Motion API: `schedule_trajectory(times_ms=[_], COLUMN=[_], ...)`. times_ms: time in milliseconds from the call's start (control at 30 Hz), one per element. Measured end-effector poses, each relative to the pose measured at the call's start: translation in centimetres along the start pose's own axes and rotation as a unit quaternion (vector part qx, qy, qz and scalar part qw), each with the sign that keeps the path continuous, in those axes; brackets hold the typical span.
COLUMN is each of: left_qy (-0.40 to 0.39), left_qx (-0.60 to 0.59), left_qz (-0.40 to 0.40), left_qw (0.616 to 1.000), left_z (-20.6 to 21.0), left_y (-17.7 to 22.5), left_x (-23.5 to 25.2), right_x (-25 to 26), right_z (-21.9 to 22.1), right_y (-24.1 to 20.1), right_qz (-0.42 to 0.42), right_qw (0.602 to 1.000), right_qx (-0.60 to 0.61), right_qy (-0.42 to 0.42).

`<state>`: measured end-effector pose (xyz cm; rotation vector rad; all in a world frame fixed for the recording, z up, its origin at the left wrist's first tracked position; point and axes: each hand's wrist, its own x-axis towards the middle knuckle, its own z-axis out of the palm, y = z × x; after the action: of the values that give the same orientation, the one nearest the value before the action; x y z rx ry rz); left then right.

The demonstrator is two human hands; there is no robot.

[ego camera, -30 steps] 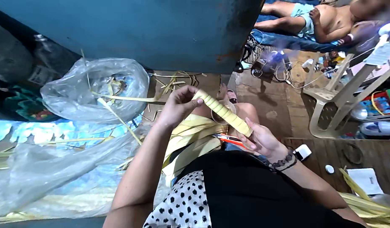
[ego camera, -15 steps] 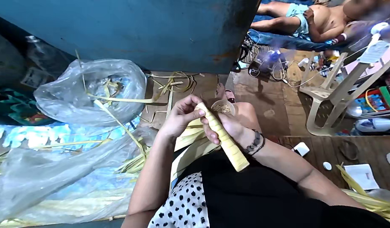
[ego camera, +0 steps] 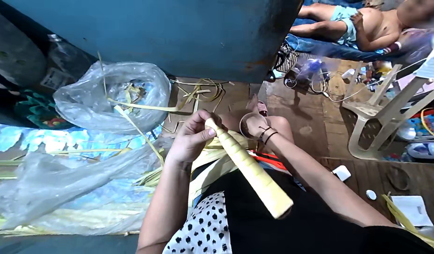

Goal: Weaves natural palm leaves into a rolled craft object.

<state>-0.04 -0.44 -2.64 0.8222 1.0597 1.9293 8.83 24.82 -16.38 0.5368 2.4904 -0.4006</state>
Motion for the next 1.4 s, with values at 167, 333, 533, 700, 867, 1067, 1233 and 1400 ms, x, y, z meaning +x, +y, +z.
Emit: schedule_trajectory(times_ms=[167,333,533,700,867,1067,1233,1400], left_qy=[-0.070,-0.110,-0.129,-0.124,-0.121,-0.120,-0.115,-0.112], left_qx=[-0.069,-0.117,-0.130,-0.126,-0.125,-0.134,-0.128,-0.132], left_qz=[-0.029,-0.094,-0.122,-0.121,-0.125,-0.124,-0.119,-0.121], left_qw=[0.995,0.982,0.976,0.977,0.977,0.976,0.978,0.978], left_z=[1.1,3.2,3.7,3.9,3.9,4.0,4.4,4.2], left_y=[-0.6,-2.6,-3.7,-3.7,-3.8,-4.0,-4.0,-4.1], left_x=[-0.3,0.4,0.6,0.3,0.0,-0.2,-0.2,-0.3], right_x=[-1.3,-2.6,-4.5,-6.0,-6.9,-8.6,-8.5,-8.9], right_z=[1.8,0.9,-0.9,-0.6,-0.7,-3.5,-3.5,-3.6], right_y=[1.6,1.7,1.9,2.4,3.1,1.9,1.9,2.2], right_qz=[-0.049,-0.090,-0.080,-0.105,-0.152,-0.175,-0.168,-0.186], right_qw=[0.989,0.976,0.974,0.947,0.915,0.800,0.816,0.833], right_qx=[0.098,0.149,0.174,0.241,0.291,0.548,0.516,0.466], right_qy=[0.099,0.128,0.120,0.185,0.236,0.170,0.198,0.235])
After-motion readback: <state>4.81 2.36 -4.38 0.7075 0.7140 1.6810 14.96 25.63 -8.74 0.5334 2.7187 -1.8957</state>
